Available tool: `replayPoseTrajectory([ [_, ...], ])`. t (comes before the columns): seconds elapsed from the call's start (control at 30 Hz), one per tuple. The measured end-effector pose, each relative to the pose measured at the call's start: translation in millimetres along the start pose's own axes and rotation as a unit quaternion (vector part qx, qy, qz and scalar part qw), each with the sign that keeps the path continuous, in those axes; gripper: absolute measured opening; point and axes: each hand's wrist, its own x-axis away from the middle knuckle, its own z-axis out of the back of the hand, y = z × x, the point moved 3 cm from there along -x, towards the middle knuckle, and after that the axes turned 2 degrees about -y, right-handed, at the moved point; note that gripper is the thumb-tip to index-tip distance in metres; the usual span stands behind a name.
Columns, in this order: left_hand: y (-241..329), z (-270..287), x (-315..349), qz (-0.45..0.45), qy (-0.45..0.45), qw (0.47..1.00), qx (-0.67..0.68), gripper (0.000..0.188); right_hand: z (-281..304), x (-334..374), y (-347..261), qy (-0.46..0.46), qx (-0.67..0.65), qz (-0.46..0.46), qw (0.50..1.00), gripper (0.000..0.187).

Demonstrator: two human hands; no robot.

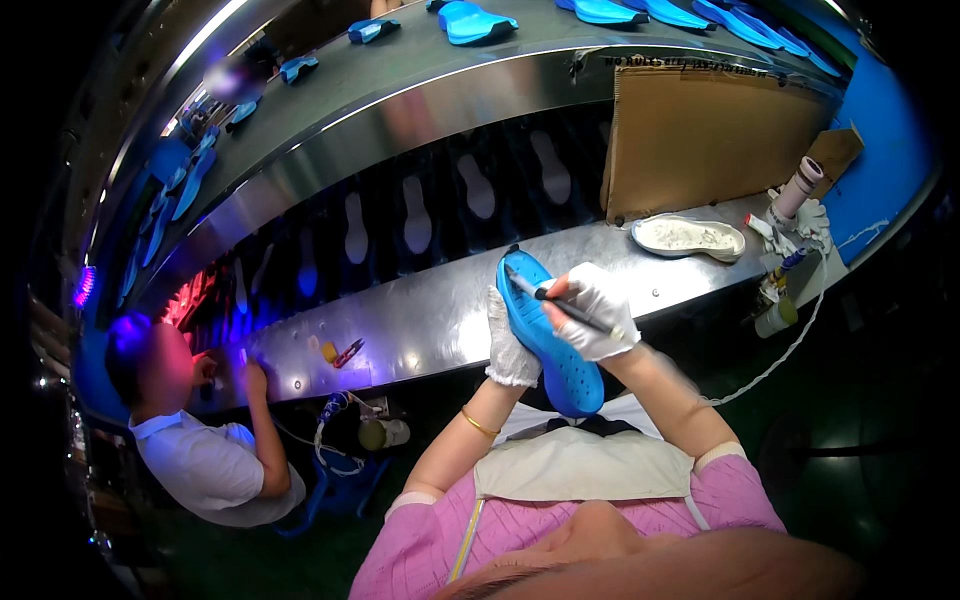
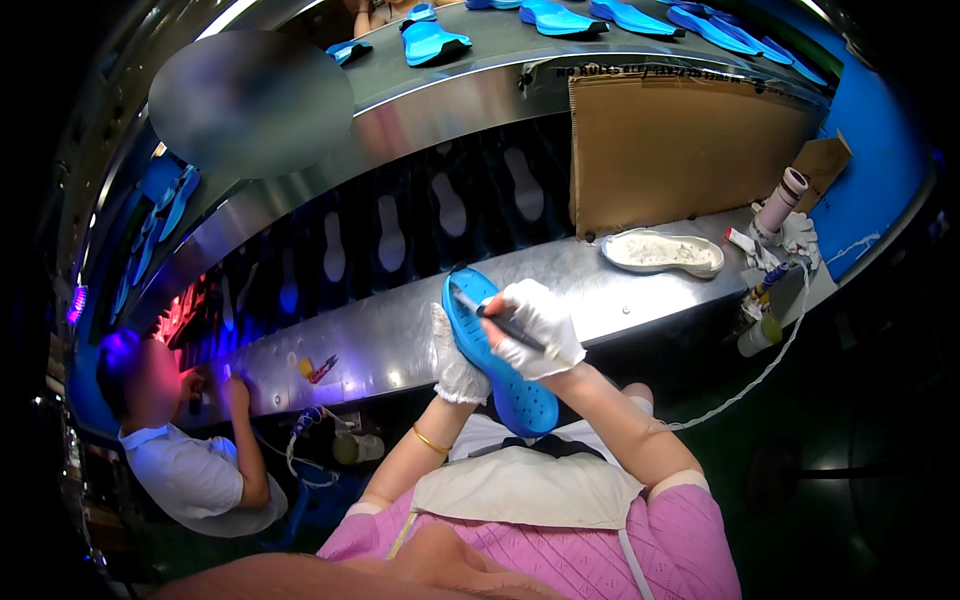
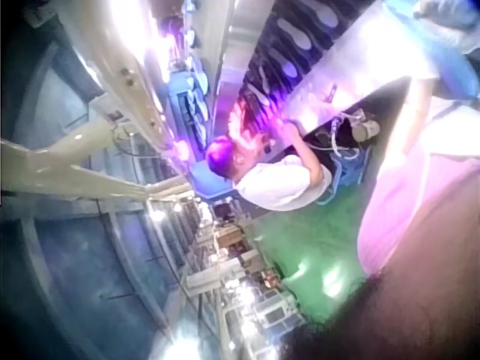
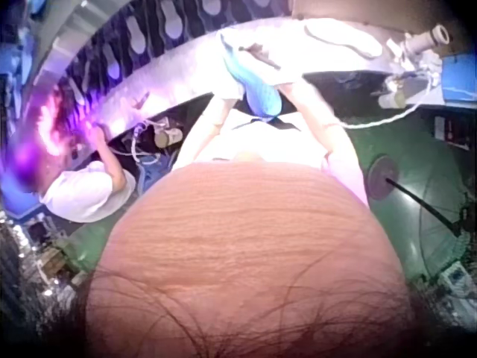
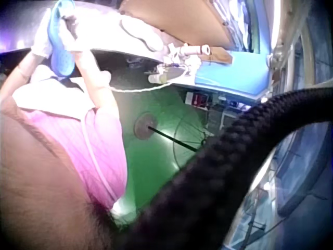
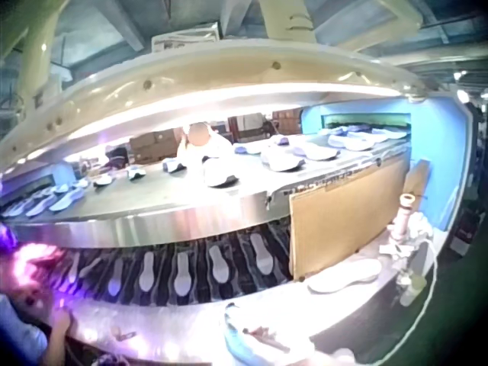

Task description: The person cleans blue shoe insoles by applying a liquid with a small brush and then wipes the surface with a white cloth before placing the insoles on a conveyor belt.

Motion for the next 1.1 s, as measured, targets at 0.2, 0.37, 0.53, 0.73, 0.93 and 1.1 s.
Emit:
replayPoseTrajectory([
  [0.2, 15, -4, 7, 0.027, 0.009, 1.0, 0.012, 0.08, 5, 3, 0, 0.0, -0.032, -0.05, 0.998, 0.02],
  [0.37, 19, 9, -1, 0.061, -0.036, 0.996, 0.046, 0.086, -9, 11, -16, -0.101, 0.113, 0.087, 0.985, 0.021],
  [0.53, 28, -2, 6, 0.106, -0.133, 0.967, 0.19, 0.092, -3, 21, -12, -0.083, 0.051, -0.025, 0.995, 0.016],
  [0.73, 20, -3, 25, 0.119, -0.131, 0.984, 0.006, 0.096, 5, 48, -1, -0.1, -0.005, -0.101, 0.99, 0.011],
  [0.93, -7, 22, 47, 0.204, -0.075, 0.957, -0.192, 0.097, 19, 59, -5, -0.092, 0.042, -0.069, 0.992, 0.011],
  [1.1, -1, -2, 22, 0.102, -0.091, 0.99, -0.021, 0.104, 19, 50, 6, -0.047, -0.037, -0.068, 0.996, 0.009],
])
